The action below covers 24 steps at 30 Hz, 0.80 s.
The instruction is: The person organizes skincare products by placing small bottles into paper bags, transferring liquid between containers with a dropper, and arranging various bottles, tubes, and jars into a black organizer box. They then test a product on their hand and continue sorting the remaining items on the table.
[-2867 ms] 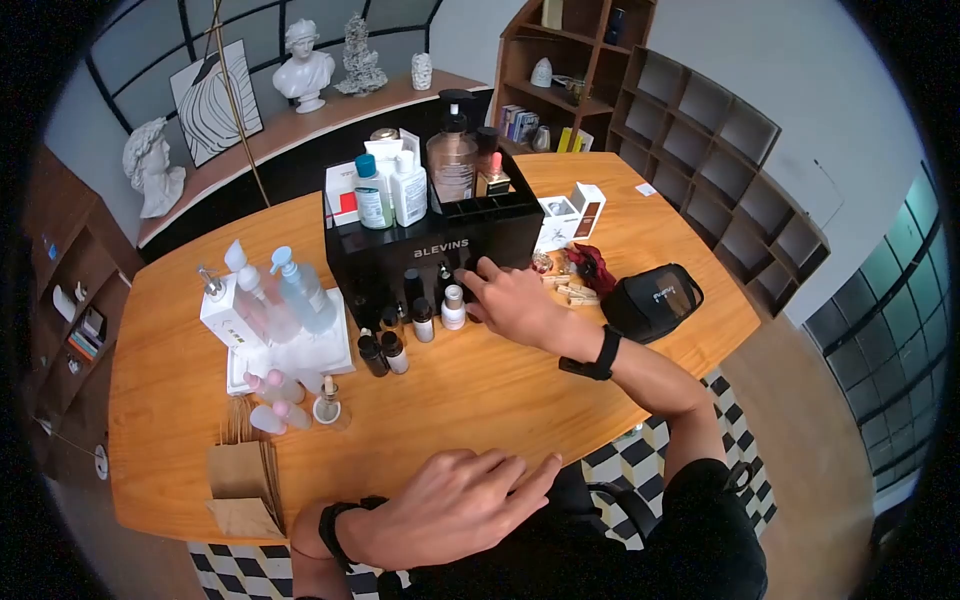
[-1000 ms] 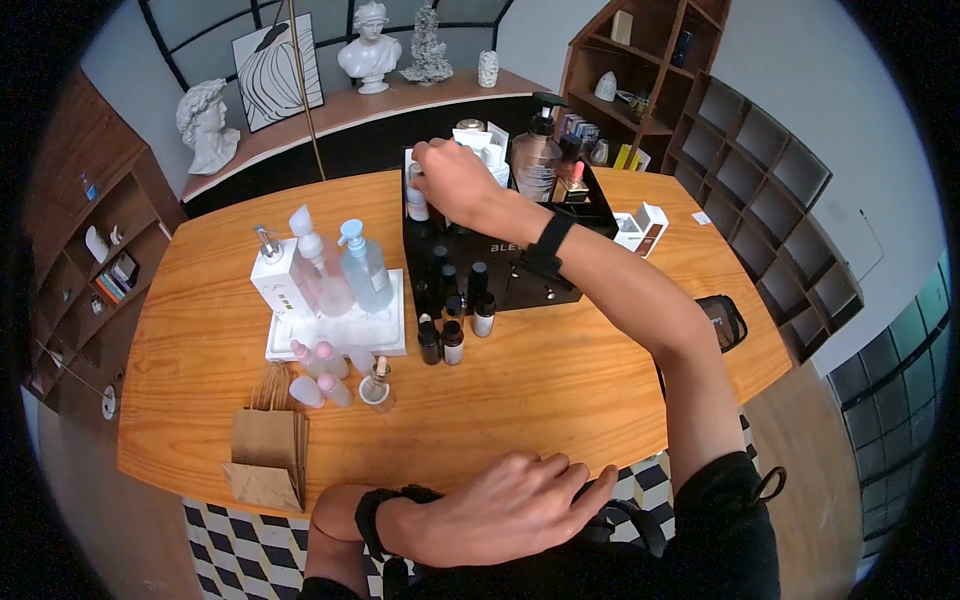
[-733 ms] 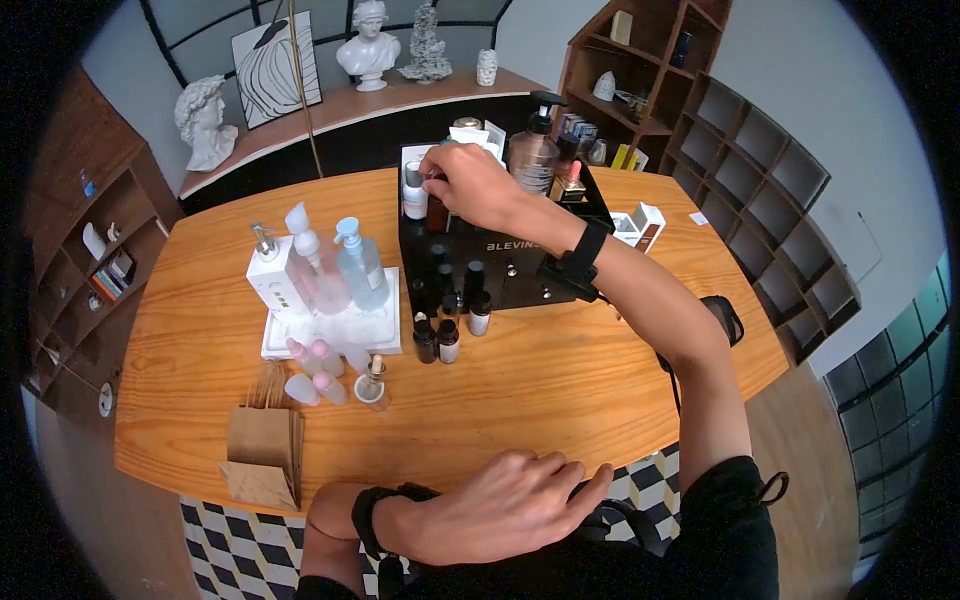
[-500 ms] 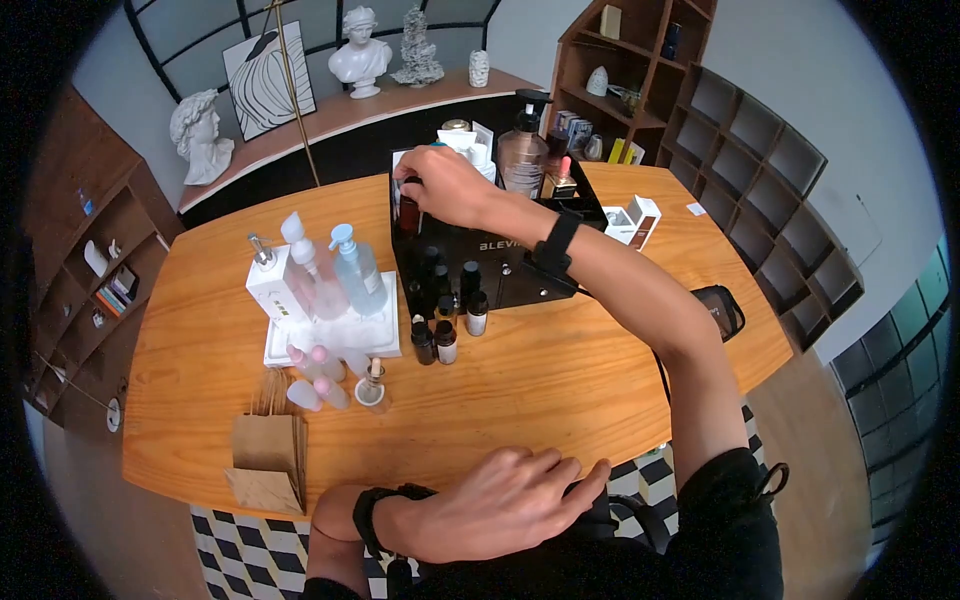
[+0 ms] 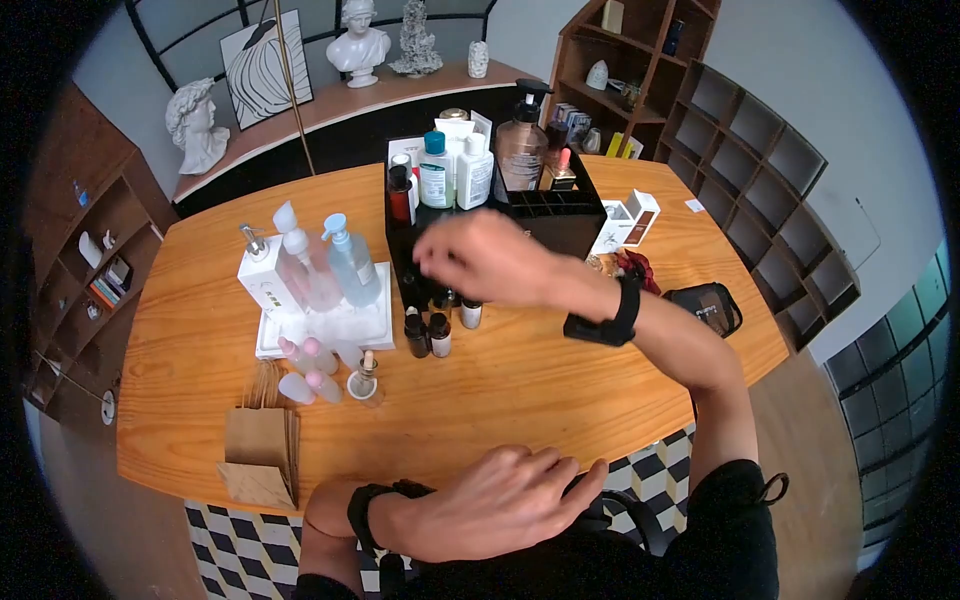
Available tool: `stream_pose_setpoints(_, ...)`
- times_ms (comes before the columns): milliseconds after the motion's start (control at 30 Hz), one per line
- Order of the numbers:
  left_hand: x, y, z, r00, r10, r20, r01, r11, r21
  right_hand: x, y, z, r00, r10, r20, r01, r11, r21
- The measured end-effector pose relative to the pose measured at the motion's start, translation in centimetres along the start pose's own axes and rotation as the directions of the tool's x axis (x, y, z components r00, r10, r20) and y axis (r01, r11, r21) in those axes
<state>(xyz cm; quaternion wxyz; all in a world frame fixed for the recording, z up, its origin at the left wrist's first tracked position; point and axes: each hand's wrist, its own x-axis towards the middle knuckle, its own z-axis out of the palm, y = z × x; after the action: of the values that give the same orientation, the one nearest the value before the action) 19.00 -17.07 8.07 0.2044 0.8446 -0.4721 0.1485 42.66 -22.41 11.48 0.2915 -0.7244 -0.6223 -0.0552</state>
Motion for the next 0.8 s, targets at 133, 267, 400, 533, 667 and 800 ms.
stream_pose_setpoints(133,0.0,0.0,-0.2,1.000,0.006,0.008,-0.007,1.000,0.014,-3.6,-0.6,5.0,0.985,-0.022,0.171,0.066,0.965,-0.252)
stream_pose_setpoints(267,-0.2,0.1,-0.1,0.999,0.001,0.034,-0.002,0.999,0.049,-4.0,-0.5,7.8,0.979,0.030,0.202,0.033,0.954,-0.299)
stream_pose_setpoints(400,-0.2,0.1,-0.3,0.999,0.002,0.048,-0.006,0.997,0.071,-4.3,0.3,8.9,0.973,0.095,0.212,-0.041,0.968,-0.246)
stream_pose_setpoints(533,-0.1,-0.2,-0.2,1.000,0.012,0.016,-0.013,0.998,0.057,-4.7,0.5,6.9,0.981,0.032,0.193,-0.030,0.999,-0.013)
stream_pose_setpoints(667,0.0,-0.3,-0.1,1.000,0.005,0.021,-0.006,0.999,0.033,-2.6,-2.8,-0.5,0.975,0.012,0.220,-0.027,0.998,0.064)
stream_pose_setpoints(800,0.0,-0.3,0.1,1.000,-0.007,0.025,0.007,1.000,0.027,-0.1,-4.1,-6.7,0.997,-0.070,0.023,0.073,0.988,-0.138)
